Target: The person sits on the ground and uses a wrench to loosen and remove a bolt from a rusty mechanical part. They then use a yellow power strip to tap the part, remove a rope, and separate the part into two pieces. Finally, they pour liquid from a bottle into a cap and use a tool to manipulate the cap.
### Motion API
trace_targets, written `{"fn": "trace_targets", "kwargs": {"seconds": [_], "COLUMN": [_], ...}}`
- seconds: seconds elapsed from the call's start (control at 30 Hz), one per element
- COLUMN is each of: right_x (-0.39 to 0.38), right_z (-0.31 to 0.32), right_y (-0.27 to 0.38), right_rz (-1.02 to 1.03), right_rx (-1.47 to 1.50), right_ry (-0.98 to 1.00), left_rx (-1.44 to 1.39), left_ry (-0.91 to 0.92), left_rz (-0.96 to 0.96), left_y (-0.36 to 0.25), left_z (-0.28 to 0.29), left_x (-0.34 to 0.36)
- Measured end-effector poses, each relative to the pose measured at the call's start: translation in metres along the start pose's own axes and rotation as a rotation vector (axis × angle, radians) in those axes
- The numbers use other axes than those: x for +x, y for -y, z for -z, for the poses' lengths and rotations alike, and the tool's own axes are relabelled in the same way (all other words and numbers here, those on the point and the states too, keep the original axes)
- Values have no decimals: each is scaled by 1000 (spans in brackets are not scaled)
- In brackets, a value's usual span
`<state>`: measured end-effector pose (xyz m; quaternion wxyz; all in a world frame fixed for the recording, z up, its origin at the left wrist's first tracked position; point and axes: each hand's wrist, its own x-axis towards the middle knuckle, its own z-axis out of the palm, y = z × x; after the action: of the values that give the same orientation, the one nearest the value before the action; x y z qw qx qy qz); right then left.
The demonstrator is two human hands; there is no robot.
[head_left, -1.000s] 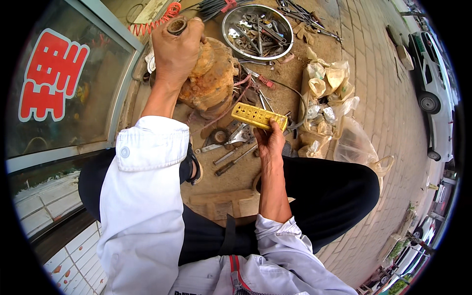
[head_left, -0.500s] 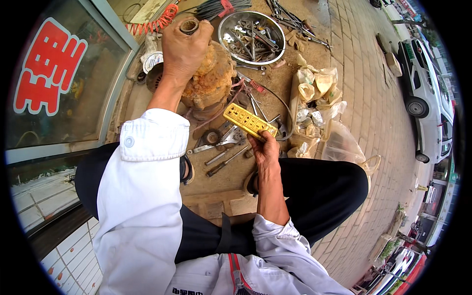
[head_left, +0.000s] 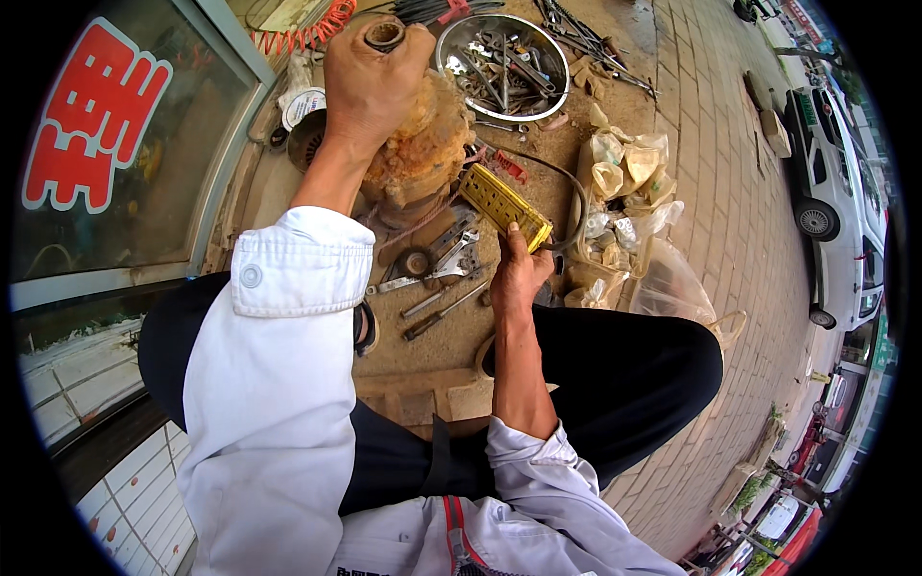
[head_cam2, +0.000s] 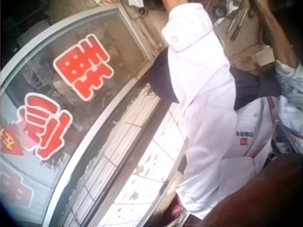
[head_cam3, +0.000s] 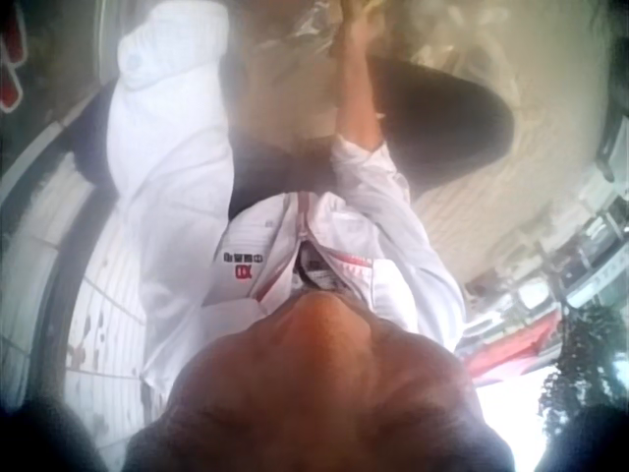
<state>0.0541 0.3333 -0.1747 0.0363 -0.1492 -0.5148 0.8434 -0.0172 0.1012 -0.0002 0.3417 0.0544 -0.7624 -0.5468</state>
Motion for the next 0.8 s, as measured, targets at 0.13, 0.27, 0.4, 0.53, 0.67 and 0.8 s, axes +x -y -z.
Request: {"fn": "trace_targets", "kwargs": {"seconds": [0.13,0.27,0.4,0.53,0.67,0.8], "right_x": [0,1,-3,-2,0,-1], "right_z": [-1,-2,-13,-14,-13,-15], "right_y": [-4,-10,-2,-2,-6,-4], "right_rz": [36,6,-13,-34,-50,-53], "right_rx": [-64,-20,2,0,-1,12], "right_ry": [-17,-17,-43,-48,-67,-59], "left_rx": [-13,15,33,-22,4,27], "left_ry": [13,7,19,17,26,30], "left_rz": [14,-7,-11,-41,-61,-71], "left_y": [-1,-3,0,0,0,1], "left_z": [1,0,2,0,1,2], "left_x": [0,0,0,-1,-1,-1]}}
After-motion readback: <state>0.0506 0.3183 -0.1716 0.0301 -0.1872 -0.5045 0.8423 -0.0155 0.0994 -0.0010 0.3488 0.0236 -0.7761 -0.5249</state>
